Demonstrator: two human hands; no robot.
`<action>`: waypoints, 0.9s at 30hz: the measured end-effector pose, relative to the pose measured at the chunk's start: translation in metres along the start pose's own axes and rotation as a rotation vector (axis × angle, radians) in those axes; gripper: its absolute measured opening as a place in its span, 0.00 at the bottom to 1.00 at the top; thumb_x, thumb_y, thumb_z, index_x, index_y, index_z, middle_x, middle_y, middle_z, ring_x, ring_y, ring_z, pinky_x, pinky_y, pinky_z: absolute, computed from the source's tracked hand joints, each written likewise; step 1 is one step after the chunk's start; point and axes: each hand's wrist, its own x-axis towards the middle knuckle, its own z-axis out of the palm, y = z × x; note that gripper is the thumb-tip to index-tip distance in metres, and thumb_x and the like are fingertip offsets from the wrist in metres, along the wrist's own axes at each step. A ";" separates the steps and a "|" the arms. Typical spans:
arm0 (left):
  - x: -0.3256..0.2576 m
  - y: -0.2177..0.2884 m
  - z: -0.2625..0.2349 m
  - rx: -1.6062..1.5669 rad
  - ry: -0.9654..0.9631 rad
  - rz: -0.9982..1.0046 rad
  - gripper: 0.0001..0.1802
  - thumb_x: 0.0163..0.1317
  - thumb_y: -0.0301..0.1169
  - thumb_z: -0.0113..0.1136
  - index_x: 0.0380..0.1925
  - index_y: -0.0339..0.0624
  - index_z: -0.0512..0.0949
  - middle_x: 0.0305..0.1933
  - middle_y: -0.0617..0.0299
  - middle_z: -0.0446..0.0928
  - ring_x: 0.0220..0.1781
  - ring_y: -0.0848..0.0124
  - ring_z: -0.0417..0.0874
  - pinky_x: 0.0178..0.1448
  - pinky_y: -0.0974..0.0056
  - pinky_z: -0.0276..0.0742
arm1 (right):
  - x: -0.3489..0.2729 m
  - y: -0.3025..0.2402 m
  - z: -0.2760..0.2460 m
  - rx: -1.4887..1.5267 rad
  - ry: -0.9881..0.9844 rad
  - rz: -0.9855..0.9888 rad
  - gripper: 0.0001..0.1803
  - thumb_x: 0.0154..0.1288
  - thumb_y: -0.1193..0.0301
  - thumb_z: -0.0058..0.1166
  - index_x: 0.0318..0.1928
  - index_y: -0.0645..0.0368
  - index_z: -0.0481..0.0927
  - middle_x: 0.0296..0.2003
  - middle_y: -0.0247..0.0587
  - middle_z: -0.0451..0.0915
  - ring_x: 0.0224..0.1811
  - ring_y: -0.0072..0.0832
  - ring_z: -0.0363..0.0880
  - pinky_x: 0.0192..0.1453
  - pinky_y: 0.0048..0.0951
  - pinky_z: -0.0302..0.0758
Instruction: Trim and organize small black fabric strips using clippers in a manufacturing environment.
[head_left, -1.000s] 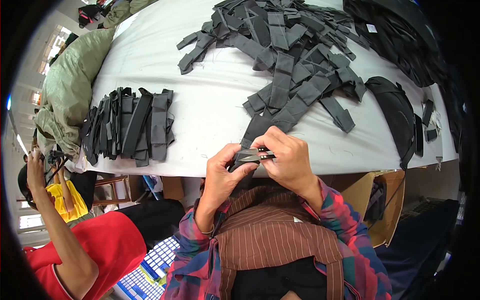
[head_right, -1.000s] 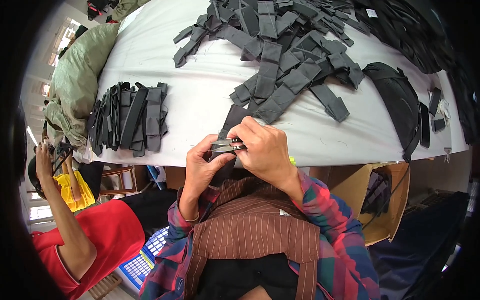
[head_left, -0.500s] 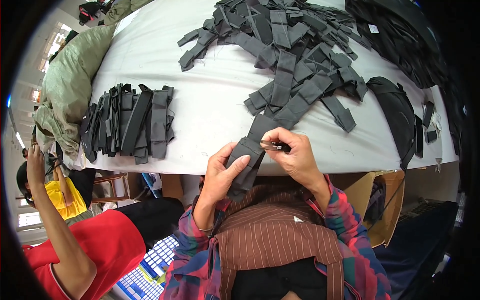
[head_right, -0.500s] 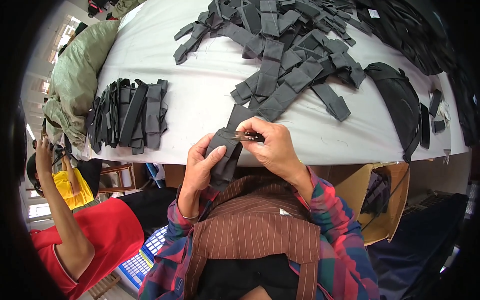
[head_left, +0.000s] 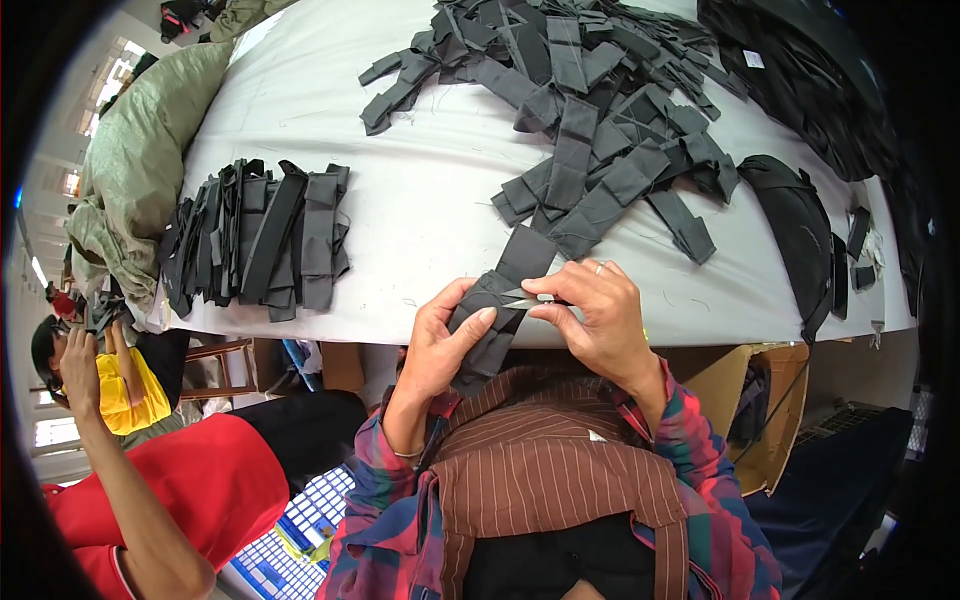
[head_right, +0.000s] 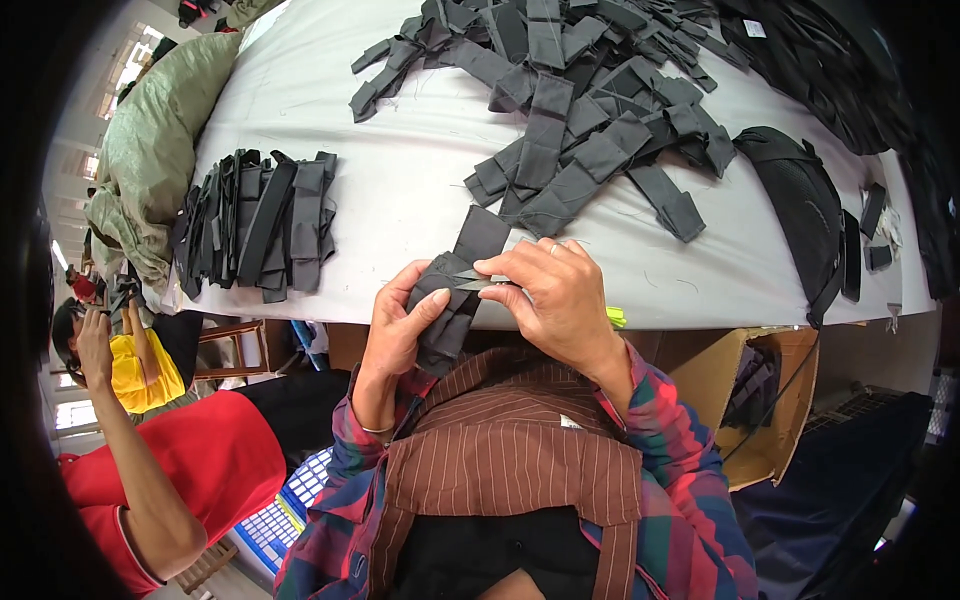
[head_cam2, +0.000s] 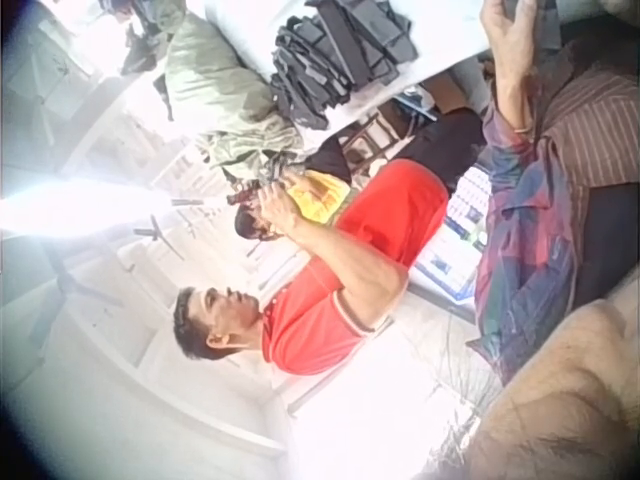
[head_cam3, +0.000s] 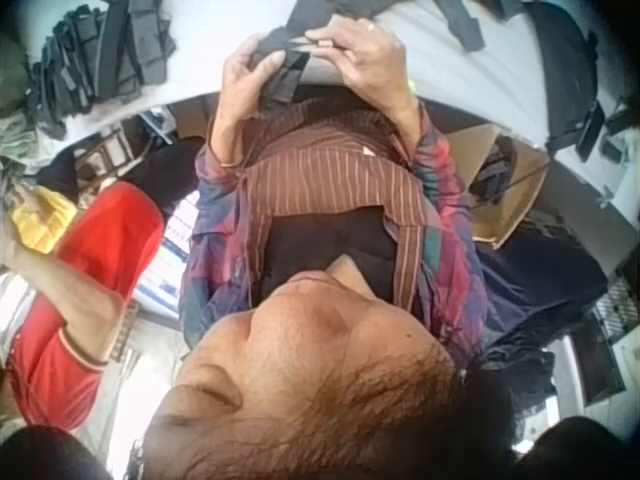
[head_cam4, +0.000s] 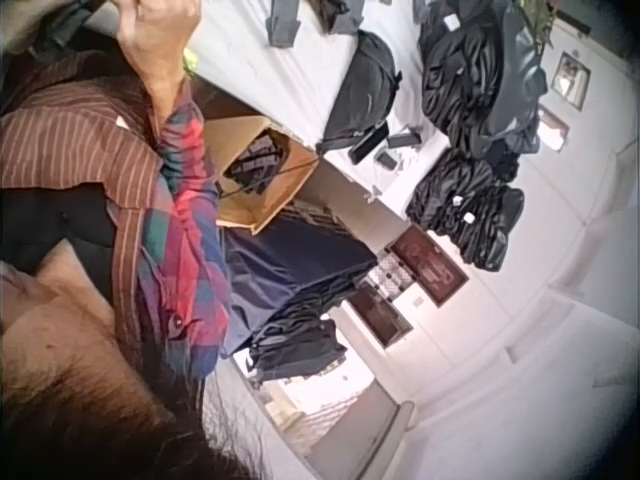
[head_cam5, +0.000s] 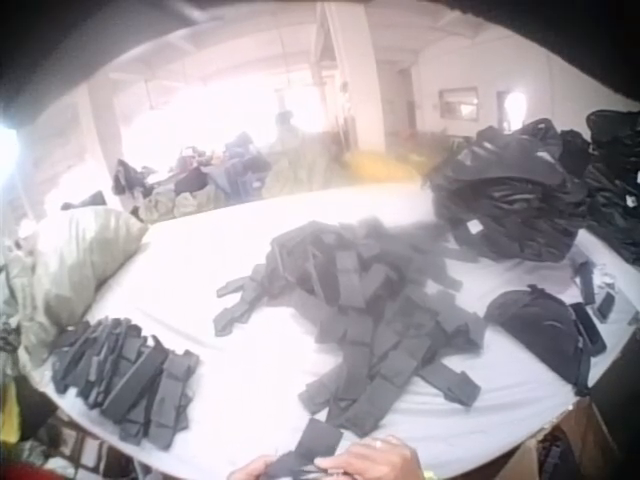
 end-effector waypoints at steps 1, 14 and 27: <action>0.000 0.000 0.000 0.016 -0.001 0.000 0.14 0.64 0.28 0.57 0.48 0.35 0.73 0.40 0.65 0.77 0.39 0.81 0.75 0.44 0.75 0.73 | 0.000 0.000 0.001 -0.024 0.011 -0.017 0.13 0.46 0.72 0.66 0.36 0.52 0.83 0.24 0.32 0.78 0.27 0.31 0.73 0.34 0.29 0.62; 0.001 -0.003 -0.002 0.015 -0.009 -0.021 0.14 0.63 0.28 0.58 0.47 0.35 0.74 0.38 0.66 0.77 0.38 0.81 0.75 0.44 0.75 0.72 | -0.001 0.001 0.004 -0.117 0.046 -0.072 0.10 0.47 0.70 0.66 0.33 0.51 0.83 0.20 0.31 0.75 0.24 0.30 0.70 0.31 0.30 0.58; -0.001 0.010 -0.001 0.129 0.007 0.006 0.11 0.61 0.26 0.59 0.42 0.36 0.74 0.42 0.61 0.78 0.41 0.76 0.76 0.47 0.71 0.71 | 0.000 -0.006 -0.001 0.085 0.053 0.023 0.10 0.47 0.71 0.66 0.32 0.56 0.82 0.24 0.34 0.79 0.25 0.30 0.73 0.34 0.29 0.64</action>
